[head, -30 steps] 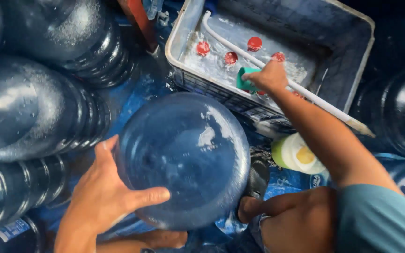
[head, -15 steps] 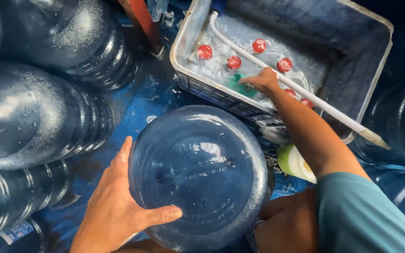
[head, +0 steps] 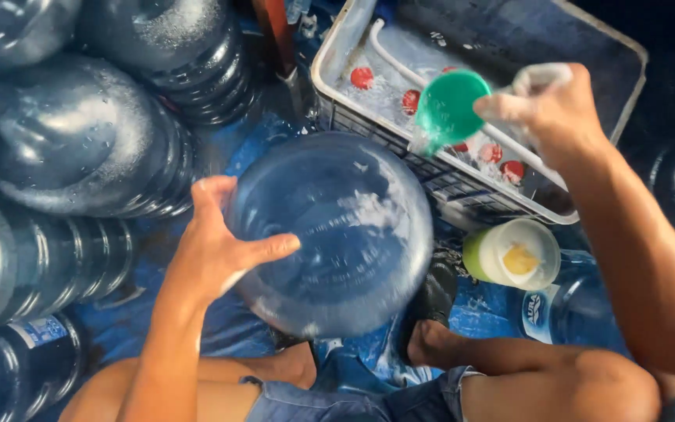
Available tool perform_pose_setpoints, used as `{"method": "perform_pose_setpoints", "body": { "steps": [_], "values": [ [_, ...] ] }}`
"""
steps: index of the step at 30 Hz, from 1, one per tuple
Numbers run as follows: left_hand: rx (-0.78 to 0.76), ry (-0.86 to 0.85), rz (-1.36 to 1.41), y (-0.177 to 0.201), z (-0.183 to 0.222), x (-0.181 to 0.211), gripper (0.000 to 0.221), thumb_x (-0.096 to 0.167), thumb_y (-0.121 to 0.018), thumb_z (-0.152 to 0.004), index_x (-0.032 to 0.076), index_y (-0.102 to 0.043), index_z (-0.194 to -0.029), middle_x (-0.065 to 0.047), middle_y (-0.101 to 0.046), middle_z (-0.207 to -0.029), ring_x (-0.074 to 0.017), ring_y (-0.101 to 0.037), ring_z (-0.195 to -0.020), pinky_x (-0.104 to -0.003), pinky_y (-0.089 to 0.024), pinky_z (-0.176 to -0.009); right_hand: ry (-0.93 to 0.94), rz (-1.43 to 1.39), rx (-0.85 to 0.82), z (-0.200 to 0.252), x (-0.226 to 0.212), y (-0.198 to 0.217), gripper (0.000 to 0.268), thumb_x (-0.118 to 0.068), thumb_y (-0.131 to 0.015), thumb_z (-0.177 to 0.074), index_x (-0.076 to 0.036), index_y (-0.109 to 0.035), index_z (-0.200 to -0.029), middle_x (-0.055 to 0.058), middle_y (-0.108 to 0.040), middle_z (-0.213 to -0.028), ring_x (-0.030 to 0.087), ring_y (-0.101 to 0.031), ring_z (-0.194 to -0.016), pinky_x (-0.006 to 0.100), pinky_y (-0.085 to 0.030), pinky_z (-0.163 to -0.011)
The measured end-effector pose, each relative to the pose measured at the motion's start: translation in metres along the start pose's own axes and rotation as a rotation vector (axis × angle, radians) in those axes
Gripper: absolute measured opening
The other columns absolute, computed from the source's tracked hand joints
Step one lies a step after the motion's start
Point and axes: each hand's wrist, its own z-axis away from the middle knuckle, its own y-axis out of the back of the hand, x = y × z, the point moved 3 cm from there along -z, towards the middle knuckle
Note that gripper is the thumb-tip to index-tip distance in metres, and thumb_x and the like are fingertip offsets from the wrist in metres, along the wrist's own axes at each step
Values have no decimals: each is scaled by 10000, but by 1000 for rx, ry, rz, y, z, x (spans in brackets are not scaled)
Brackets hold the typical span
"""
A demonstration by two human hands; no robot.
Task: The person is cleaning large plastic water jugs by scrubbing them with a sponge and soapy water and then rinsing them.
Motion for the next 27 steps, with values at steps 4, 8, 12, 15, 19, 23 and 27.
{"method": "perform_pose_setpoints", "body": {
  "steps": [4, 8, 12, 15, 19, 23, 27],
  "values": [
    [-3, -301, 241, -5, -5, -1, 1186, 329, -903, -543, 14, -306, -1519, -264, -421, -1530, -358, -442, -1410, -456, -346, -1138, 27, 245, 88, 60, -79, 0, 486, -93, -871, -856, -52, -445, -625, 72, -559, -615, 131, -497, -484, 243, -402, -438],
    [44, -310, 378, -10, -13, -3, 1026, 251, -868, -632, -33, -387, -1492, -231, -533, -1459, -280, -548, -1314, -361, -422, -1092, 150, 510, 146, 87, -115, -9, 539, -218, -958, -785, 1, -498, -608, 63, -518, -619, 159, -402, -502, 313, -393, -473],
    [67, -263, 575, -18, -19, -10, 939, 117, -879, -649, -41, -355, -1414, -227, -582, -1284, -226, -721, -890, -308, -598, -821, 272, 540, 111, 98, -131, -20, 560, -211, -991, -746, -2, -484, -627, 72, -550, -613, 163, -411, -479, 307, -385, -457],
    [132, -202, 642, -18, -15, -7, 819, 152, -835, -667, -63, -393, -1322, -209, -614, -1190, -225, -683, -984, -332, -576, -870, 377, 510, 82, 104, -141, -26, 522, -156, -996, -692, -4, -498, -653, 84, -585, -633, 162, -427, -468, 289, -392, -459],
    [98, -201, 833, -24, -19, -7, 770, 29, -787, -738, -45, -314, -1342, -218, -558, -1209, -218, -678, -919, -324, -596, -824, 481, 549, 79, 110, -150, -27, 537, -166, -990, -689, -41, -468, -662, 57, -581, -664, 161, -437, -468, 306, -384, -474],
    [91, -315, 713, -18, -19, -9, 1099, 64, -813, -721, 50, -136, -1586, -285, -392, -1485, -313, -665, -1102, -369, -617, -846, 596, 722, 237, 99, -118, -13, 556, -250, -1056, -828, -14, -557, -759, 90, -626, -780, 193, -458, -518, 358, -388, -523],
    [98, -276, 72, -3, 1, 6, 1123, 461, -837, -668, 11, -328, -1562, -260, -372, -1553, -380, -412, -1411, -462, -356, -1124, 326, 1156, 353, 49, -42, 1, 635, -587, -962, -860, -59, -624, -755, 53, -611, -720, 186, -440, -445, 332, -397, -466]
  ]
}}
